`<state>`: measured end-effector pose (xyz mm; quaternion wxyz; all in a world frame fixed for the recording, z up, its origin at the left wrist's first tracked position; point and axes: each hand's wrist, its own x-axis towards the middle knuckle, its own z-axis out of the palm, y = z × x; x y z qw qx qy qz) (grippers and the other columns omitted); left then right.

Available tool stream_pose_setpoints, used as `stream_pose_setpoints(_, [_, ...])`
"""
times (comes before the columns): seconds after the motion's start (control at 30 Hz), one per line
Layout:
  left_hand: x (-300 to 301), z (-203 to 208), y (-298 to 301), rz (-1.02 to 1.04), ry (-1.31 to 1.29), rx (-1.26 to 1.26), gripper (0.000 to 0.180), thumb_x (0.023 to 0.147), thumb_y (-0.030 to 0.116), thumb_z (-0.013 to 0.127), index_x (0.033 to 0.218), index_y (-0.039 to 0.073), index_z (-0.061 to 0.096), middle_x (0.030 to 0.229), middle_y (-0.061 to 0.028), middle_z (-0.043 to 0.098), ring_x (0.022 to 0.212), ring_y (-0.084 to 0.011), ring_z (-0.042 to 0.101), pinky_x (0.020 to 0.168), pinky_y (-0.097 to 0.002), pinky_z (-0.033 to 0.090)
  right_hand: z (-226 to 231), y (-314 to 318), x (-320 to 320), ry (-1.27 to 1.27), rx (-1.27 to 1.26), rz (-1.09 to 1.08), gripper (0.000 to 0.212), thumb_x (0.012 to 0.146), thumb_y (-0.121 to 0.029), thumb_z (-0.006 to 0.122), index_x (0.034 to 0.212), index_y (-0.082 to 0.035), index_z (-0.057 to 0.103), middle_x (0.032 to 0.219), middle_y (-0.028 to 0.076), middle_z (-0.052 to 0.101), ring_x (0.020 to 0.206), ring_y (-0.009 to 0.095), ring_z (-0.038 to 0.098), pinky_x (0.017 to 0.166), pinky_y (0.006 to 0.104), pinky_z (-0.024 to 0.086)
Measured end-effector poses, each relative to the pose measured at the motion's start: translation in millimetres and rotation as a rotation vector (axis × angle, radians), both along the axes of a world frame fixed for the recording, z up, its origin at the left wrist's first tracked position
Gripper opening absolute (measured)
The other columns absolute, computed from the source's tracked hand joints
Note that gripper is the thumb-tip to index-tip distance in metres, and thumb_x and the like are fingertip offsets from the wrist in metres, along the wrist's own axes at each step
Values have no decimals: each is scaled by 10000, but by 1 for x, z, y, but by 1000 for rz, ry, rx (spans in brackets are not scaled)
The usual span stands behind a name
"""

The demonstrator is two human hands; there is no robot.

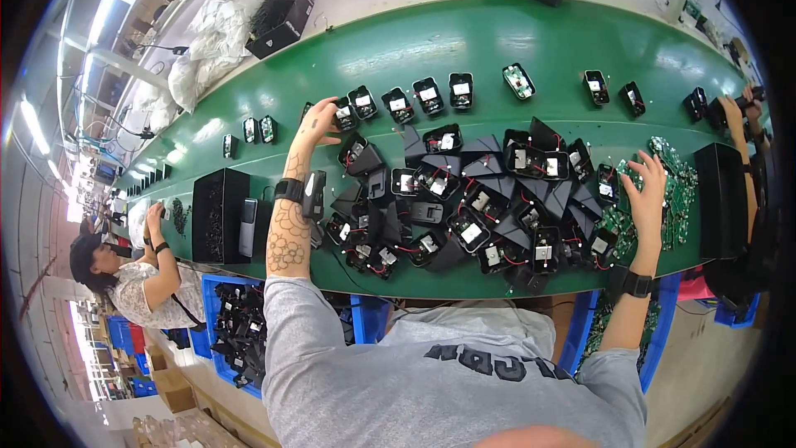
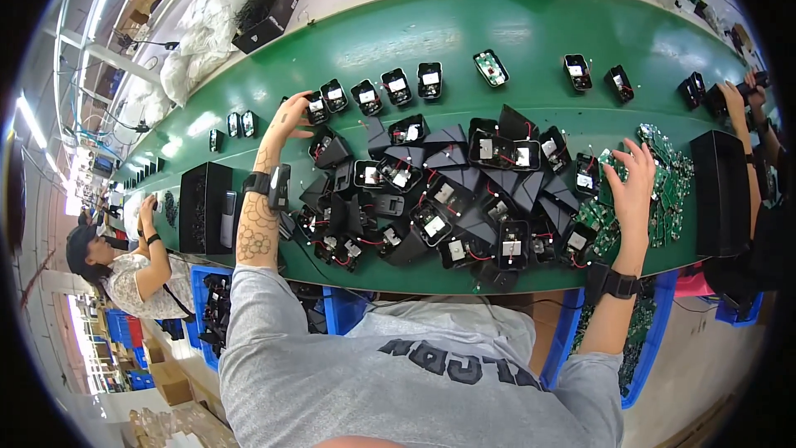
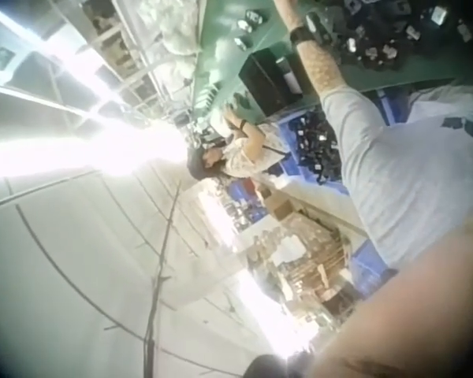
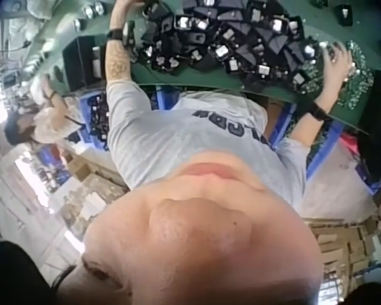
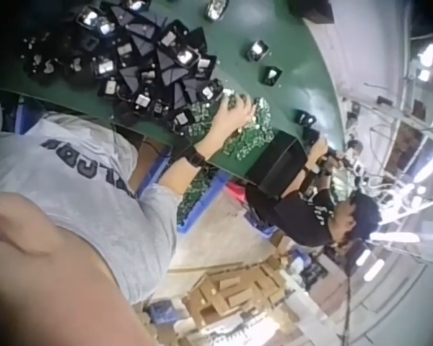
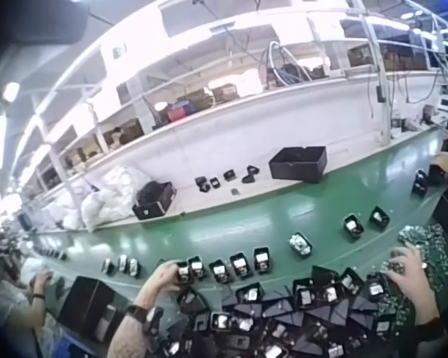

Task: The person picks up a plastic housing and a circuit board, fits the board into the housing, and plugs a small white connector into the board before placing the unit on the workbench.

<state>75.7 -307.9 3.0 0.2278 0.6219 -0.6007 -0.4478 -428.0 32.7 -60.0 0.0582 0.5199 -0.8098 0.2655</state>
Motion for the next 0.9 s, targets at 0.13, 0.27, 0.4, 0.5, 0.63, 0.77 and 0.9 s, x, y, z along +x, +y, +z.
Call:
stream_pose_setpoints(0.13, [10,-10,-13,-114,54,3,462,905,257,495,1333,87,468,1109,-86,575,922,-213,611,756,-384,576,9,-2,4,-73,-40,-4,262,765,-137,704,998,-61,612,1313,118,503,1345,360,297,1093,445,253])
stream_pose_setpoints(0.27, [22,-18,-9,-96,306,5,423,910,140,485,1330,89,470,1139,-54,568,951,-172,586,752,-388,569,14,6,-3,-371,-192,41,221,767,-110,699,965,-52,617,1099,96,622,1142,262,520,994,376,368])
stream_pose_setpoints(0.4, [36,-2,14,-13,752,-69,459,909,136,506,1358,157,412,1124,-60,587,985,-171,589,659,-267,514,20,18,-11,-507,-317,-63,143,846,-54,641,980,-14,611,883,22,619,822,97,573,729,220,435])
stream_pose_setpoints(0.5, [6,28,83,-59,1067,169,504,866,100,508,1345,179,373,1133,-142,582,1056,-250,608,565,-205,502,25,29,0,-507,-441,-88,151,880,-48,621,1023,1,612,920,15,622,838,86,566,733,217,441])
stream_pose_setpoints(0.63, [-46,25,183,-42,1260,449,557,859,58,516,1381,168,356,1128,-157,570,1056,-271,612,555,-196,504,47,36,26,-545,-578,-56,182,900,-46,609,1076,-2,616,909,16,629,753,65,571,644,196,435])
stream_pose_setpoints(0.77, [-98,13,237,-161,1197,540,624,827,28,584,1397,146,358,1103,-74,585,997,-196,632,466,-181,418,81,35,74,-775,-483,39,167,885,-42,595,1051,-21,611,812,-4,614,635,33,527,535,160,377])
stream_pose_setpoints(0.9, [-134,16,257,-212,996,359,643,789,-7,625,1375,99,383,1101,-101,559,955,-214,644,428,-192,441,109,32,152,-1144,-332,249,139,816,-32,601,954,-15,598,707,2,589,534,32,503,453,162,368])
